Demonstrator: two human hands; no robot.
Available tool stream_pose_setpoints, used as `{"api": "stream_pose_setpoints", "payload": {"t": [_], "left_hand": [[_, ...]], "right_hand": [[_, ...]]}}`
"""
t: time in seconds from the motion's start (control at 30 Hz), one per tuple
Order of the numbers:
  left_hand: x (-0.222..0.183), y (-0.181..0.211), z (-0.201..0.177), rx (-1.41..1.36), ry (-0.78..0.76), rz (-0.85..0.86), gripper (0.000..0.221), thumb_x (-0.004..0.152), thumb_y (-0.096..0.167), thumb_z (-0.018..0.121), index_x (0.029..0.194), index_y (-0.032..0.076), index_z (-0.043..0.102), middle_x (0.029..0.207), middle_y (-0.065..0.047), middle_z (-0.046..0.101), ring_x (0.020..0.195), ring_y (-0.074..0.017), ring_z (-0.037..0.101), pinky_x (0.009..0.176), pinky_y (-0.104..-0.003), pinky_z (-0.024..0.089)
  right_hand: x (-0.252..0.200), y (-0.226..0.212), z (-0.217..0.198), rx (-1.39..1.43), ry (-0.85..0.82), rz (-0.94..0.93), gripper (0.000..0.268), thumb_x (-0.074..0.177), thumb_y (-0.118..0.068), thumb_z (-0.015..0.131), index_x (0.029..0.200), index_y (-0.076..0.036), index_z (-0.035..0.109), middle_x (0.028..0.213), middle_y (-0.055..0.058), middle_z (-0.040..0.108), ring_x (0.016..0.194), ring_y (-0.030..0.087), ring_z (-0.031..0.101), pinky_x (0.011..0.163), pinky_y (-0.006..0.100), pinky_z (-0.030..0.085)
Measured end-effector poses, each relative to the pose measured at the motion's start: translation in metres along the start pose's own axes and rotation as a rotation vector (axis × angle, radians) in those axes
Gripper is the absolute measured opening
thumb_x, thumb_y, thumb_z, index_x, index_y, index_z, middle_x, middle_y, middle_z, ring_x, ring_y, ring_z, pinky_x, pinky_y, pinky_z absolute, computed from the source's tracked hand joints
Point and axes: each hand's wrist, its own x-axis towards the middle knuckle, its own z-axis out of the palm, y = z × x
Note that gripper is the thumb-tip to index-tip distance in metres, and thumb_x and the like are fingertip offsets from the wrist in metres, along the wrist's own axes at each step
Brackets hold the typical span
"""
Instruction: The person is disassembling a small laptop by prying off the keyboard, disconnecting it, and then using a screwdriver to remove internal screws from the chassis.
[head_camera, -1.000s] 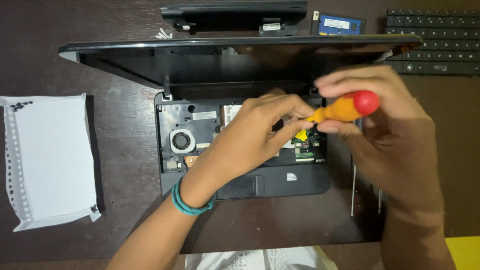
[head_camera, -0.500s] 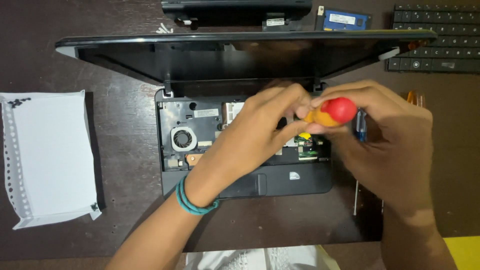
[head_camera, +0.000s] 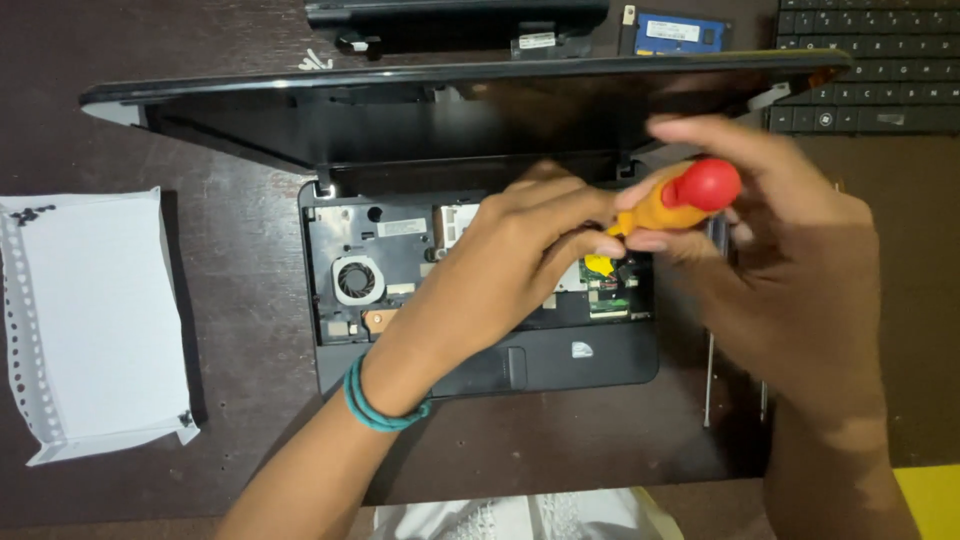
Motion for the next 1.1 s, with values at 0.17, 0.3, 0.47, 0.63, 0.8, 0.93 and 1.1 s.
{"api": "stream_pose_setpoints", "payload": {"t": [0.17, 0.3, 0.47, 0.63, 0.8, 0.93, 1.1], "left_hand": [[0.005, 0.005, -0.003, -0.013, 0.001, 0.029, 0.024, 0.107, 0.002, 0.060, 0.131, 0.003, 0.061, 0.097, -0.011, 0.069, 0.085, -0.0242, 0.065, 0.090, -0.037, 0.050], [0.008, 0.009, -0.002, 0.038, 0.047, 0.027, 0.009, 0.104, 0.013, 0.059, 0.104, 0.004, 0.059, 0.096, -0.010, 0.064, 0.084, -0.0253, 0.060, 0.085, -0.036, 0.046], [0.005, 0.013, -0.011, 0.028, -0.014, 0.016, 0.012, 0.106, 0.009, 0.056, 0.116, 0.002, 0.058, 0.105, -0.013, 0.065, 0.093, -0.0267, 0.062, 0.084, -0.036, 0.049], [0.001, 0.021, -0.021, 0.105, -0.100, -0.099, 0.029, 0.099, -0.012, 0.055, 0.126, 0.000, 0.059, 0.113, -0.014, 0.061, 0.102, -0.0264, 0.060, 0.091, -0.035, 0.055], [0.001, 0.015, -0.016, 0.147, -0.091, -0.057, 0.018, 0.103, 0.007, 0.058, 0.118, -0.001, 0.065, 0.110, -0.013, 0.062, 0.100, -0.0286, 0.061, 0.085, -0.038, 0.051], [0.002, 0.018, -0.017, 0.108, -0.065, 0.005, 0.017, 0.107, 0.011, 0.052, 0.108, 0.000, 0.065, 0.096, -0.012, 0.060, 0.087, -0.0263, 0.058, 0.078, -0.035, 0.046], [-0.004, 0.039, -0.045, 0.216, 0.029, 0.014, 0.011, 0.104, 0.007, 0.060, 0.108, -0.001, 0.066, 0.101, -0.013, 0.066, 0.093, -0.0275, 0.063, 0.086, -0.038, 0.051]], "right_hand": [[0.002, 0.003, -0.005, 0.081, -0.036, 0.059, 0.030, 0.101, 0.006, 0.062, 0.128, 0.008, 0.050, 0.123, 0.020, 0.068, 0.116, 0.024, 0.074, 0.096, 0.024, 0.060], [0.002, 0.006, -0.005, -0.134, -0.056, -0.092, 0.038, 0.089, -0.018, 0.079, 0.121, -0.001, 0.068, 0.115, 0.014, 0.070, 0.106, 0.022, 0.068, 0.095, 0.031, 0.052], [0.000, 0.000, -0.002, -0.070, 0.027, -0.031, 0.044, 0.095, 0.002, 0.081, 0.132, 0.007, 0.057, 0.112, 0.016, 0.076, 0.108, 0.021, 0.076, 0.091, 0.026, 0.060], [-0.001, -0.002, -0.004, -0.011, 0.111, -0.032, 0.030, 0.097, 0.001, 0.077, 0.119, 0.014, 0.060, 0.106, 0.020, 0.074, 0.103, 0.026, 0.075, 0.097, 0.031, 0.060], [-0.006, 0.003, -0.006, 0.011, 0.145, -0.122, 0.034, 0.098, 0.001, 0.072, 0.121, 0.020, 0.054, 0.107, 0.027, 0.072, 0.105, 0.033, 0.075, 0.103, 0.040, 0.060], [-0.008, -0.002, -0.007, 0.055, 0.169, -0.101, 0.035, 0.098, 0.006, 0.070, 0.122, 0.023, 0.051, 0.107, 0.031, 0.070, 0.105, 0.036, 0.074, 0.097, 0.039, 0.063], [-0.018, 0.006, -0.008, 0.163, 0.228, -0.032, 0.038, 0.105, 0.008, 0.066, 0.133, 0.016, 0.041, 0.115, 0.030, 0.065, 0.112, 0.036, 0.072, 0.106, 0.041, 0.062]]}}
